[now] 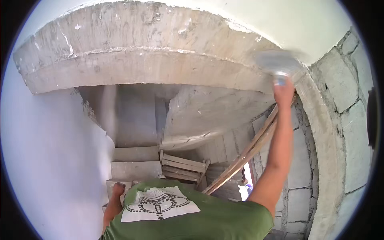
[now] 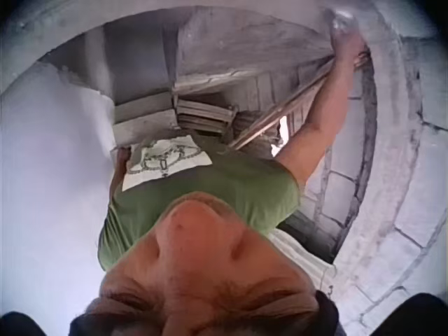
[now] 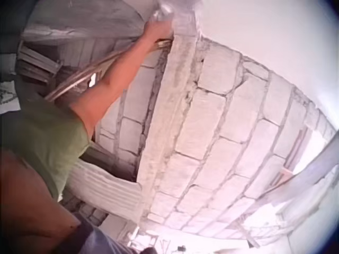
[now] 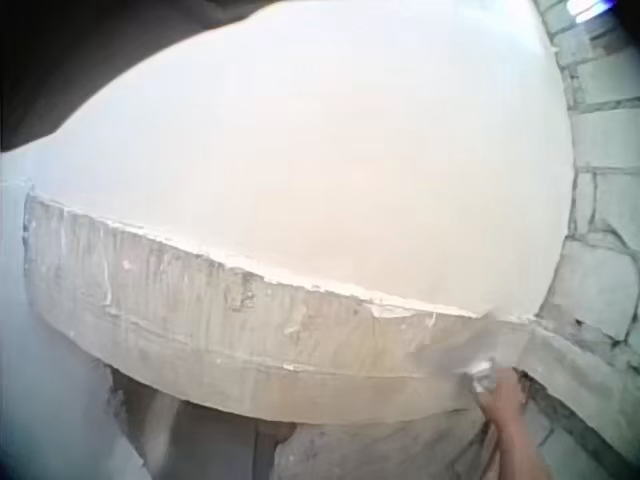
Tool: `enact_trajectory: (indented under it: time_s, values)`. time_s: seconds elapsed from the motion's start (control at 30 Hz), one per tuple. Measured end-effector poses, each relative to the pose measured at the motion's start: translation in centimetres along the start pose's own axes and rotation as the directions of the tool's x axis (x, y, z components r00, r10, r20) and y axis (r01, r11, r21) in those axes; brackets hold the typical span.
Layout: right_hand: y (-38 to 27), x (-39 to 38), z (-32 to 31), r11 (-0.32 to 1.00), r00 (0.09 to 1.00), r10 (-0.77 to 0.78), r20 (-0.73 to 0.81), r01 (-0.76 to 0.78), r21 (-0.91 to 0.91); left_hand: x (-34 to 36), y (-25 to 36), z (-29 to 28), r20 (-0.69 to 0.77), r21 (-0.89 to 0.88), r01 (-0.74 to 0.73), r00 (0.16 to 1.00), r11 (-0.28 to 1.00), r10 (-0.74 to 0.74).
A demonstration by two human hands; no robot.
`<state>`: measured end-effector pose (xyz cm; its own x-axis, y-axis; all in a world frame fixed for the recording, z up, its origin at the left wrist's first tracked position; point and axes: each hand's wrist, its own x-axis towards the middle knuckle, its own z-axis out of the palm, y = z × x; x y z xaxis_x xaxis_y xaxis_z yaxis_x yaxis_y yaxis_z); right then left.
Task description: Applying plaster or putty to a concrete beam in a stairwell using a putty knife.
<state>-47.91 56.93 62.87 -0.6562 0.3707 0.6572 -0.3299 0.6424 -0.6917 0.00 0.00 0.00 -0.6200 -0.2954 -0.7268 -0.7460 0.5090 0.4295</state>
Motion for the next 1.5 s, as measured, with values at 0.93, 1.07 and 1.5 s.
enact_trajectory:
  time_s: [0.93, 1.07, 1.5]
  values:
    - [-6.2, -1.1, 4.3, 0.717, 0.757, -0.487, 0.435, 0.631, -0.296, -0.9, 2.3, -4.0, -0.148, -0.456, 0.071, 0.977, 0.887, -0.154]
    - [-5.6, 0.4, 4.1, 0.580, 0.685, -0.466, 0.560, 0.715, -0.391, 1.5, -0.6, -2.8, -0.171, -0.186, 0.002, 0.985, 0.983, -0.034]
    - [-6.3, -0.4, 3.9, 0.551, 0.746, -0.441, 0.499, 0.664, -0.505, 0.5, -3.3, -3.3, -0.209, -0.310, 0.014, 0.975, 0.951, -0.082]
